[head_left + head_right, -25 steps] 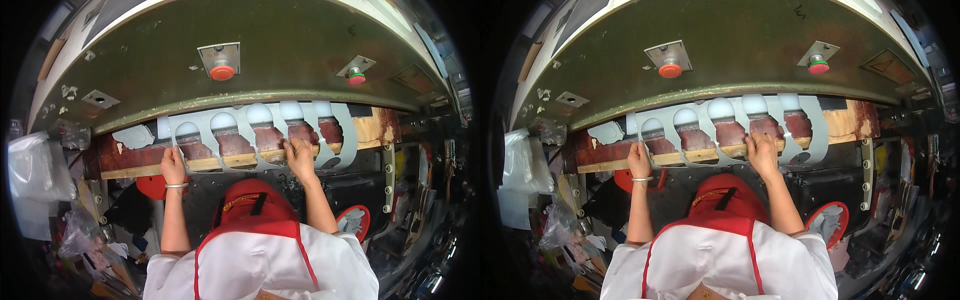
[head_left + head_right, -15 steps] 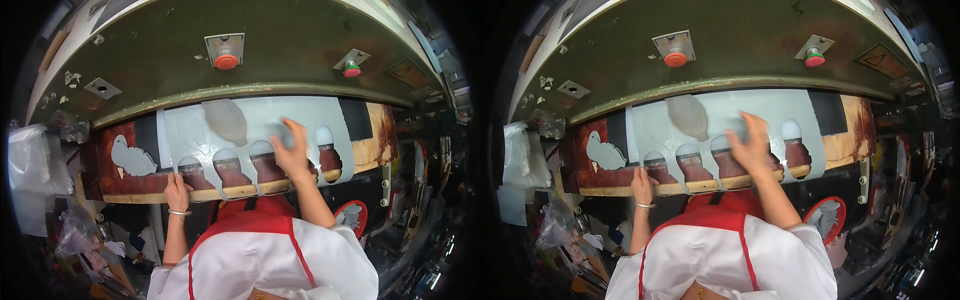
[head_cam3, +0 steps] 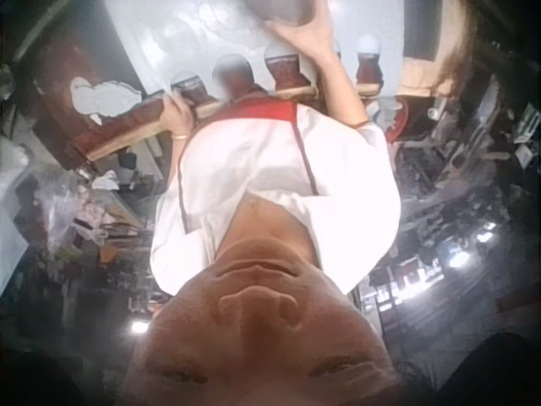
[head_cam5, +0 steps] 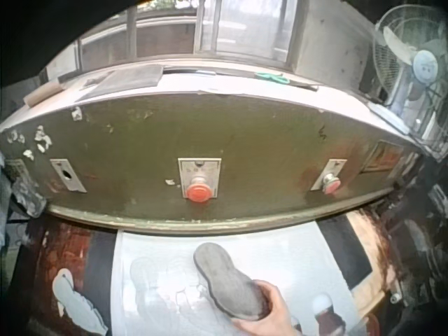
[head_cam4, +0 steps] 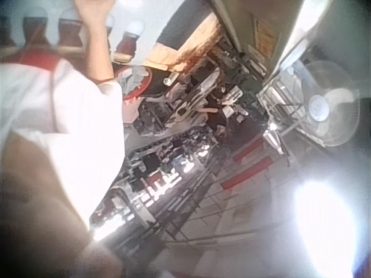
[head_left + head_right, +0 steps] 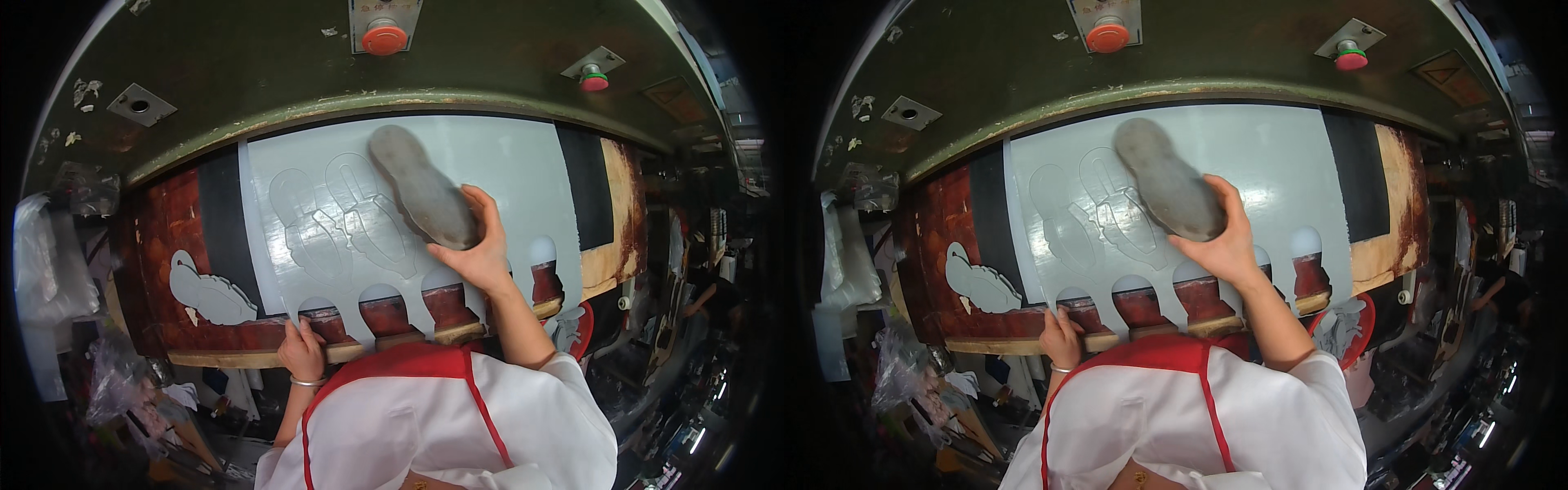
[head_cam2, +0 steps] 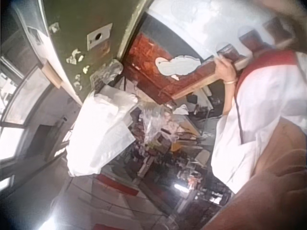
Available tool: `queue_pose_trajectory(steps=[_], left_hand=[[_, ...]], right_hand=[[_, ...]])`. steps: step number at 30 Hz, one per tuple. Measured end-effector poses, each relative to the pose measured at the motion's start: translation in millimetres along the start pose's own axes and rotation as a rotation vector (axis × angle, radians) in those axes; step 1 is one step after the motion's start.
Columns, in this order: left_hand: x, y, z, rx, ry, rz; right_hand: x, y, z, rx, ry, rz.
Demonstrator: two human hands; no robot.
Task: The person places a sheet of light gray foam on a cutting machine, presses a button to activate the press, and removes the cut foam pieces. They repeat this process multiple times, stacking the cut pieces and placing them in a red bin. The person also handles a stack of cut pieces and places them on a nearby table.
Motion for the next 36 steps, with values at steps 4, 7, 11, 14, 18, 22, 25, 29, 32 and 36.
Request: queue_pose_trajectory(steps=[4, 7, 11, 14, 18, 22, 25, 29, 32, 36], left_hand=[[-4, -7, 6, -0.002, 0.014, 0.016], [-8, -18, 11, 0.04, 0.037, 0.03], [-17, -49, 26, -0.027, 0.009, 0.064], [-28, -81, 33, -0.052, -0.01, 0.077], [-44, -121, 42, -0.099, -0.065, 0.112], [-58, -167, 56, -0.054, -0.093, 0.158], [-69, -205, 62, 0.033, -0.147, 0.141], [-63, -214, 80, -0.114, 0.017, 0.172], [-57, -201, 57, -0.016, -0.039, 0.162], [-51, -202, 45, -0.121, 0.108, 0.193]], right_hand=[[2, -1, -7, 0.523, 0.396, 0.109], [0, -13, 11, 0.538, 0.377, 0.14], [-9, -44, 9, 0.468, 0.327, 0.144], [2, -78, -27, 0.5, 0.459, 0.3], [88, -145, -92, 0.637, 0.47, 0.77], [100, -198, -95, 0.644, 0.565, 0.832], [91, -202, -85, 0.681, 0.551, 0.849], [98, -189, -74, 0.691, 0.574, 0.848], [111, -162, -48, 0.574, 0.583, 0.71], [109, -108, 31, 0.102, 0.47, 0.609]])
Point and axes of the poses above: each hand's wrist, its own y-axis away from the middle knuckle, its own x-axis out of the back of the hand, z = x × y, the point moved 8 cm from there along -y, towards the middle knuckle, and after that the axes turned 15 degrees about z, right-handed, at the moved point
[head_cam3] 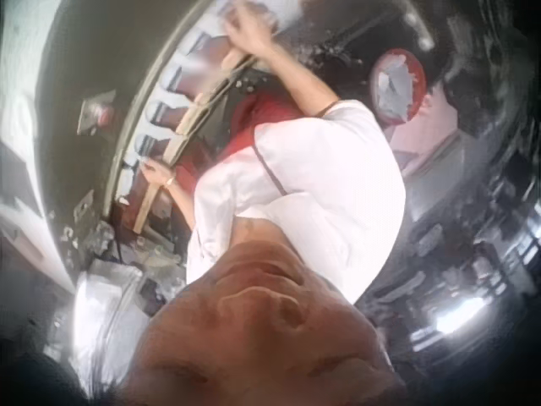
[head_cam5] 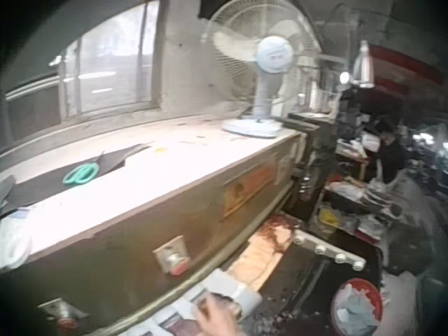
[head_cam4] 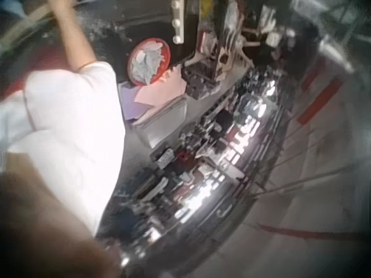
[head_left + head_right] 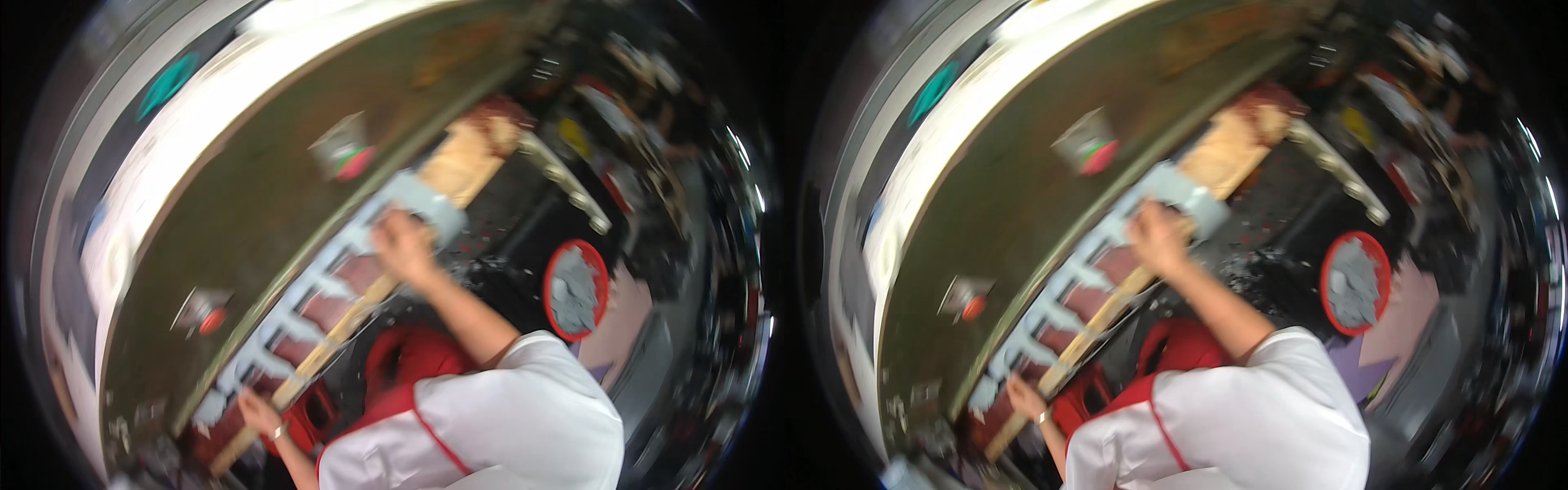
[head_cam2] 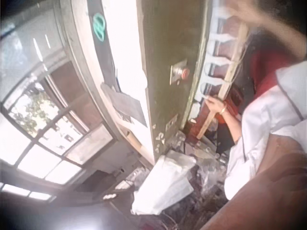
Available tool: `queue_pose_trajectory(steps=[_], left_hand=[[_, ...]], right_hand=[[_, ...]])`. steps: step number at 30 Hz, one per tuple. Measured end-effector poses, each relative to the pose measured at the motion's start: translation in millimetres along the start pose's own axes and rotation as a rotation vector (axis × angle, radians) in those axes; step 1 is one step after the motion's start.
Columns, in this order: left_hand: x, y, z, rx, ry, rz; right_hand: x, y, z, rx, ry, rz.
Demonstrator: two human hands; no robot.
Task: The person places a sheet of light gray foam on a cutting machine, presses a button to activate the press, and removes the cut foam pieces. They repeat this process multiple times, stacking the cut pieces and placing them in a red bin. The person also handles a stack of cut pieces and places them on a nearby table.
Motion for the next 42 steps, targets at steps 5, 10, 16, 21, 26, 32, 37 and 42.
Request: queue_pose_trajectory(steps=[5, 10, 16, 21, 26, 32, 37, 42], left_hand=[[-5, -4, -6, -0.04, -0.032, -0.095], [-22, -10, 41, -0.125, 0.064, -0.049], [-44, -11, 42, -0.079, 0.136, -0.072], [-26, 15, -24, 0.115, 0.146, -0.043], [9, 58, -64, 0.272, 0.25, -0.048], [25, 85, -98, 0.334, 0.461, -0.074], [18, 76, -89, 0.257, 0.441, -0.158], [20, 78, -82, 0.186, 0.369, -0.146]], right_hand=[[-45, 31, 20, -0.001, 0.164, -0.121], [-59, 16, 3, 0.131, 0.017, 0.039], [-9, 36, 3, 0.1, -0.09, 0.225], [-55, 57, -73, 0.316, -0.232, -0.074], [-125, 117, -106, 0.5, -0.074, -0.393], [-109, 125, -107, 0.409, -0.259, -0.093], [-91, 82, -88, -0.353, -0.765, -0.361], [-54, 63, -104, 0.44, -0.085, -0.049]])
Point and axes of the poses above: each hand's wrist, its own y-axis away from the middle knuckle, its own x-axis out of the back of the hand, z = x × y, the point moved 8 cm from there along -y, towards the middle knuckle, and after that the axes turned 15 degrees about z, right-handed, at the moved point
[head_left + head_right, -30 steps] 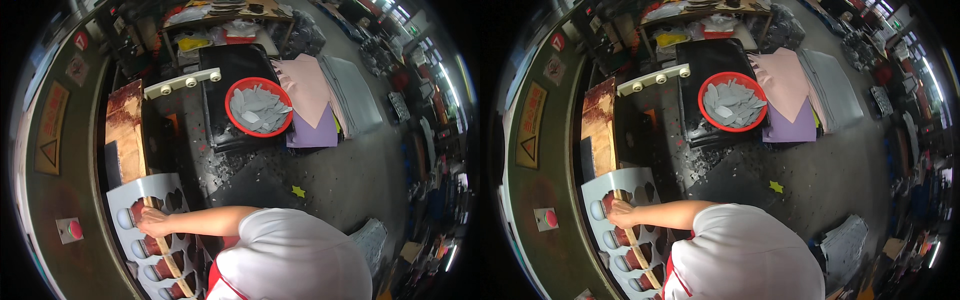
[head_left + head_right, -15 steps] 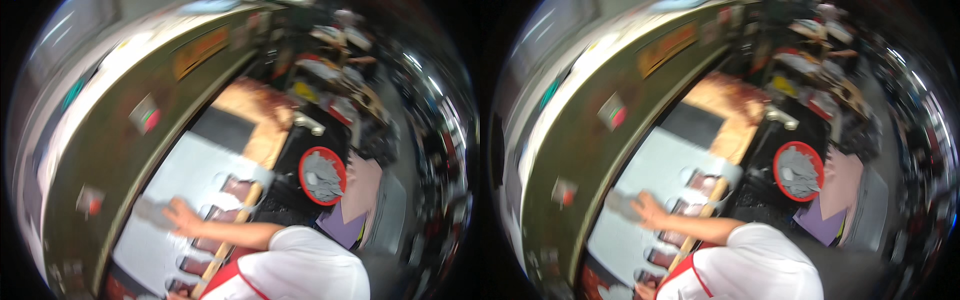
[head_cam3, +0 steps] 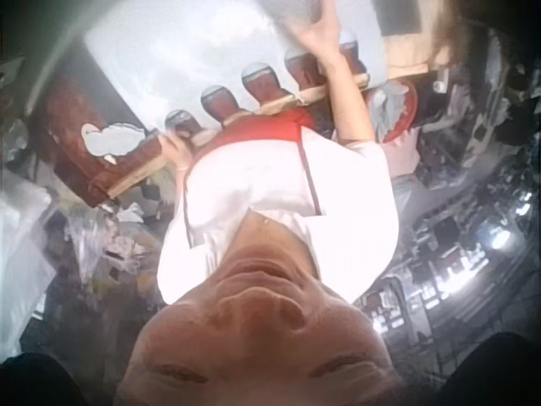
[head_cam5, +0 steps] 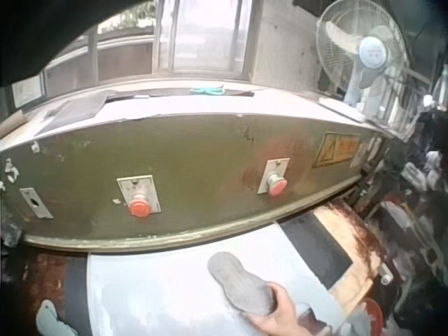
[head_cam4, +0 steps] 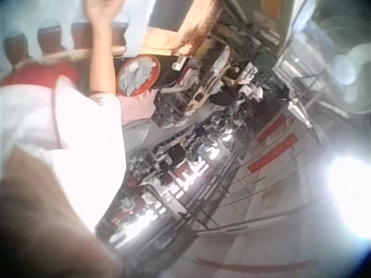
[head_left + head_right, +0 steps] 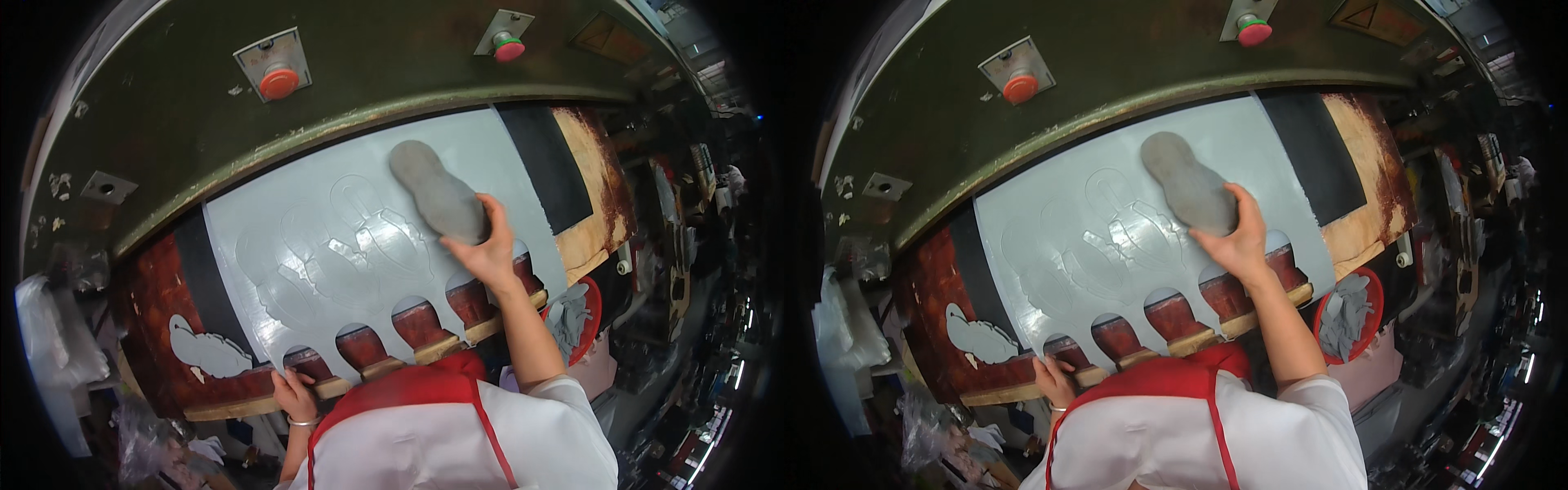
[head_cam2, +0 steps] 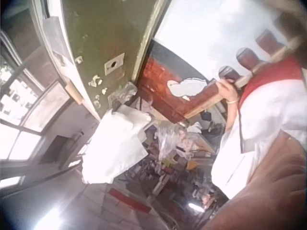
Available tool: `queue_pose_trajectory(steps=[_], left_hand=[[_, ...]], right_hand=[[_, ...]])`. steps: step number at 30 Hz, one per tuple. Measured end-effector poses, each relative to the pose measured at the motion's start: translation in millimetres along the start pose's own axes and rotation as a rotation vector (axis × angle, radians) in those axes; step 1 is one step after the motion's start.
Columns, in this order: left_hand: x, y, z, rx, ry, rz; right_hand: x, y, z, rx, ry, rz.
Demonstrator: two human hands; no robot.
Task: The person places a sheet of light gray foam on a cutting machine, presses a button to activate the press, and removes the cut foam pieces. They repeat this process multiple times, stacking the cut pieces and placing them in a red bin. The person also handles a stack of cut pieces and places them on a nearby table.
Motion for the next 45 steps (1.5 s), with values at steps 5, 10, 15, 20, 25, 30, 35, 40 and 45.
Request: queue_pose_trajectory(steps=[5, 10, 15, 20, 25, 30, 35, 40, 45], left_hand=[[-3, 2, 0, -0.007, -0.004, 0.022], [-7, -6, 33, -0.098, -0.07, 0.069], [-15, -17, 74, -0.046, -0.184, 0.1], [-32, -17, 122, -0.064, -0.405, 0.146], [-54, -20, 166, -0.066, -0.538, 0.158], [-66, -24, 186, -0.101, -0.506, 0.164], [-60, -25, 156, 0.098, -0.395, 0.154], [-51, -28, 142, 0.044, -0.406, 0.184], [-38, 3, 150, -0.032, -0.304, 0.19]], right_hand=[[-8, 13, 24, 0.021, 0.027, 0.084], [-14, -2, 20, 0.118, 0.112, 0.032], [21, -104, 41, 0.013, -0.02, 0.26], [36, -187, 72, -0.03, 0.105, 0.323], [57, -161, 123, -0.075, 0.043, 0.292], [67, -126, 149, -0.122, 0.133, 0.043], [77, -35, 155, -0.6, 0.254, -0.391], [68, -15, 153, -0.284, 0.234, -0.318], [101, -10, 143, -0.327, 0.025, -0.352]])
Point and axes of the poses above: each hand's wrist, its own y-axis away from the middle knuckle, its own x-axis out of the back of the hand, z = x × y, the point moved 8 cm from there along -y, towards the middle knuckle, and after that the axes turned 15 degrees about z, right-handed, at the moved point
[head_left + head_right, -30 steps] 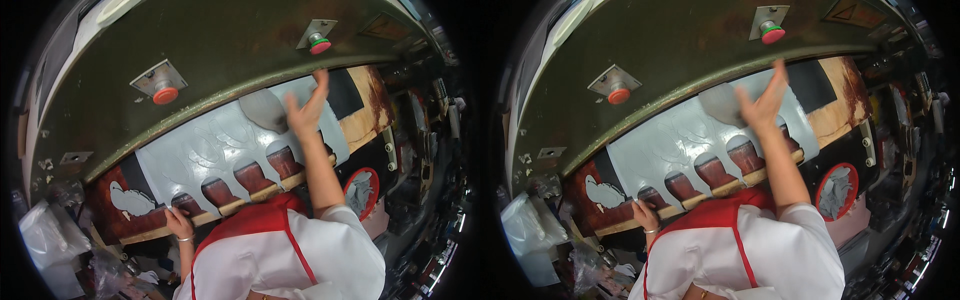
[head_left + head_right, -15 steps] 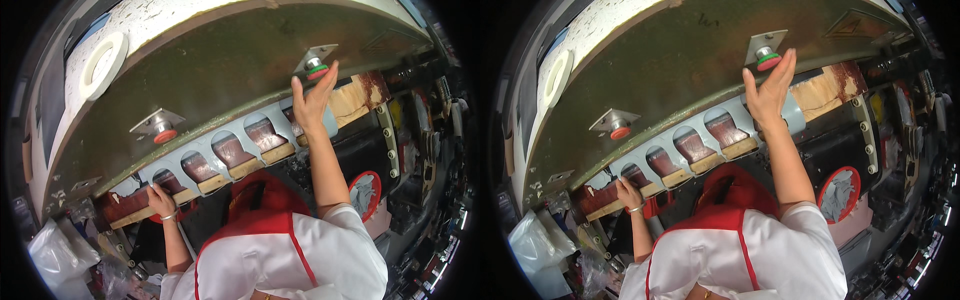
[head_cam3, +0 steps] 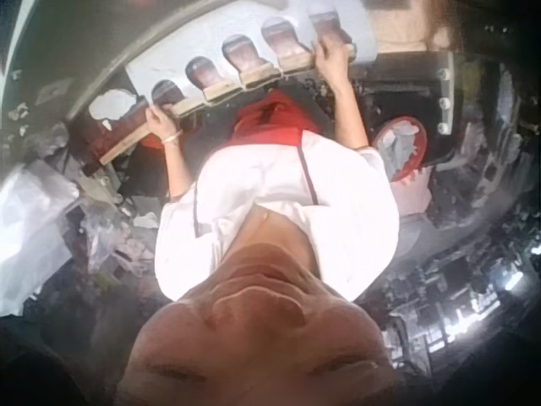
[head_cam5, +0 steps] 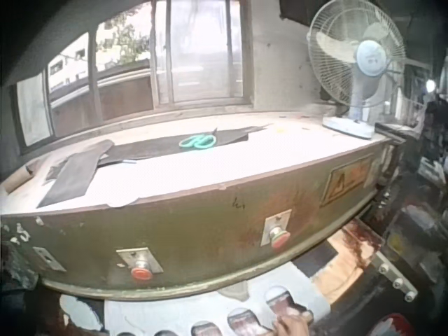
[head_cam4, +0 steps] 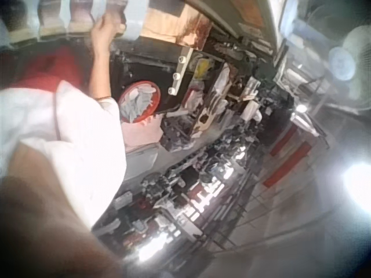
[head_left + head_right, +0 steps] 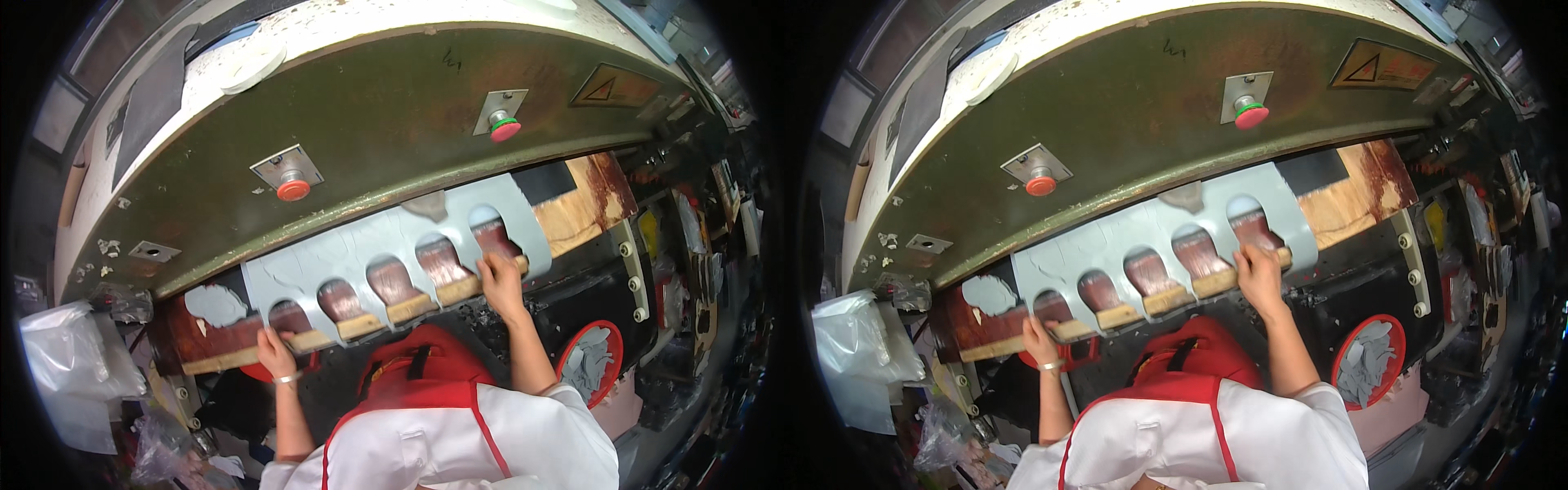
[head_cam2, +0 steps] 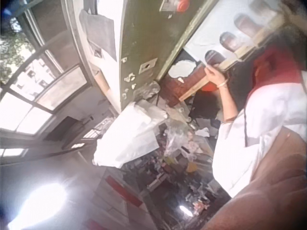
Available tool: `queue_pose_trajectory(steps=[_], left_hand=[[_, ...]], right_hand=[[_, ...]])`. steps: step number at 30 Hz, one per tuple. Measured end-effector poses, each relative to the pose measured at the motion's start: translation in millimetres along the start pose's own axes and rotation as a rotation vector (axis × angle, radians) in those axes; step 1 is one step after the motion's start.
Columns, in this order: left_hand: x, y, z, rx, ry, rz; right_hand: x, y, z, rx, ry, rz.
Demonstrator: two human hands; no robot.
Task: The person places a sheet of light gray foam on a cutting machine, presses a button to activate the press, and removes the cut foam pieces. They repeat this process multiple times, stacking the cut pieces and placing them in a red bin. The person also handles a stack of cut pieces and places them on a nearby table.
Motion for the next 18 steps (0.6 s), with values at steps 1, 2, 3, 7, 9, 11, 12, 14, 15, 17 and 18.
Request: queue_pose_trajectory(steps=[1, 2, 3, 7, 9, 11, 12, 14, 15, 17, 18], left_hand=[[7, 8, 0, -0.025, -0.038, 0.02], [12, 17, -5, 0.043, 0.045, -0.005], [18, 29, -12, 0.14, 0.064, -0.031], [35, 54, -22, 0.22, 0.048, -0.161], [40, 64, -30, 0.24, -0.119, -0.256], [51, 76, -39, 0.314, -0.193, -0.269], [57, 84, -36, 0.288, -0.129, -0.234], [70, 102, -40, 0.295, -0.072, -0.211], [76, 108, -41, 0.295, 0.009, -0.199], [85, 120, -46, 0.323, 0.126, -0.175], [88, 124, -48, 0.32, 0.137, -0.185]], right_hand=[[9, 7, 0, -0.091, 0.035, -0.015], [26, 3, -17, 0.046, -0.025, 0.119], [42, 5, -35, 0.181, -0.072, 0.243], [4, -3, -65, 0.24, 0.015, 0.125], [-32, 7, -84, 0.334, 0.064, 0.021], [-28, 19, -81, 0.264, 0.033, 0.127], [-20, 25, -82, 0.282, -0.017, 0.227], [-16, 34, -64, 0.123, -0.068, 0.119], [-7, 39, -57, 0.06, -0.111, 0.089], [0, 38, -15, -0.485, -0.515, 0.001], [8, 37, -5, -0.62, -0.657, -0.006]])
Point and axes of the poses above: each hand's wrist, its own y-axis away from the middle knuckle, its own x-axis out of the back of the hand, z = x × y, the point moved 8 cm from there along -y, towards the middle knuckle, and after that the axes turned 15 degrees about z, right-handed, at the moved point
